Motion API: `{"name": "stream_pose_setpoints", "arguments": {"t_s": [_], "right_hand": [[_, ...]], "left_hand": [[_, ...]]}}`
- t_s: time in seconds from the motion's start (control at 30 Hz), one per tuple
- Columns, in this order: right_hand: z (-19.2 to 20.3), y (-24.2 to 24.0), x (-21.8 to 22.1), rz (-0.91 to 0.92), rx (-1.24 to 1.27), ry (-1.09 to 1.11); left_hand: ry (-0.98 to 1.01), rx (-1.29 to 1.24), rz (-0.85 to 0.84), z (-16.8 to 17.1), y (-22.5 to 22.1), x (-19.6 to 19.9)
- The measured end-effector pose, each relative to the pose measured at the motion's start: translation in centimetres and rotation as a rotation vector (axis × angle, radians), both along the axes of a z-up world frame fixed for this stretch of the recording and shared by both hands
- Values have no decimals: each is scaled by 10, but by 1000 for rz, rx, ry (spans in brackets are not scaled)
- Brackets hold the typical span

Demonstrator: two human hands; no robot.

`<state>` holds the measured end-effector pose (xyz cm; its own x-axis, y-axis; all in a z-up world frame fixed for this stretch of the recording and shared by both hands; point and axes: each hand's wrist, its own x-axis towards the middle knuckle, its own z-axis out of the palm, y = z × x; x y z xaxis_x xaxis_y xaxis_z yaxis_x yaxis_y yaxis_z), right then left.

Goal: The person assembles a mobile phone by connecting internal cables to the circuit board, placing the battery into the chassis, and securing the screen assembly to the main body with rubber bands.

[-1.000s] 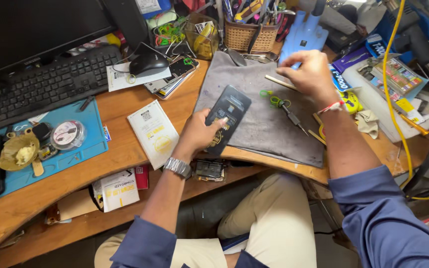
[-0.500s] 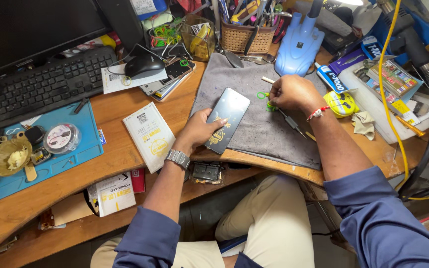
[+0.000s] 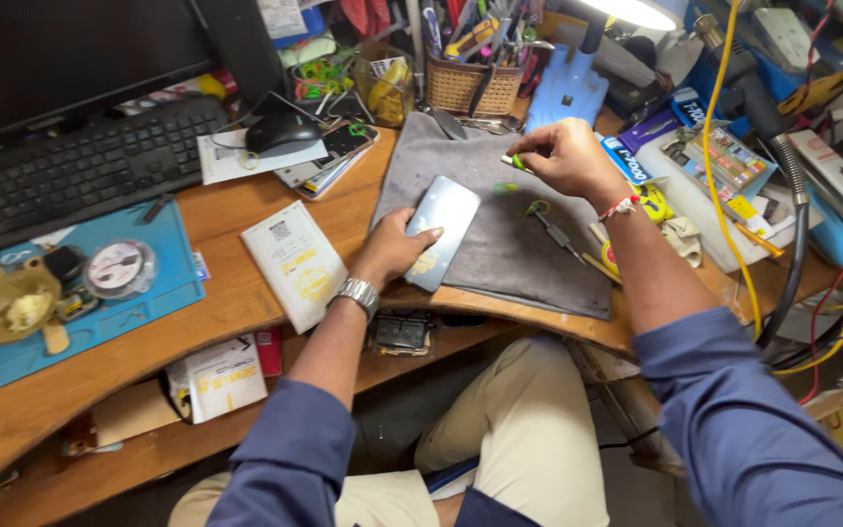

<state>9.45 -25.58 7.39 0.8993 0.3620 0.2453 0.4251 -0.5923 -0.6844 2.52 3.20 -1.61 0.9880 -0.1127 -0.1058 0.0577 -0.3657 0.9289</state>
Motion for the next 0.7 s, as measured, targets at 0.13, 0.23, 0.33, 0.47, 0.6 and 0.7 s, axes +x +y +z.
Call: {"name": "stream_pose_setpoints", "arguments": {"t_s": [0.13,0.23,0.33,0.47,0.6,0.7], "right_hand": [[18,30,-69,90,-54,-162],[-11,46,-186,536,101,-98],[-55,53,-297,517,-173,281],[-83,32,-390,448,-226,315],[-72,38,-406,464,-169,394],[-32,39,-389,494,-134,442]], "left_hand": [[-35,-56,-8,-7,1,4],[-13,-245,-52,-4,4,0],[-102,-402,-78,16,5,-20],[-11,-631,-27,50,17,-91],[-52,-724,17,76,31,-134],[-48,-722,102,77,35,-158]]}}
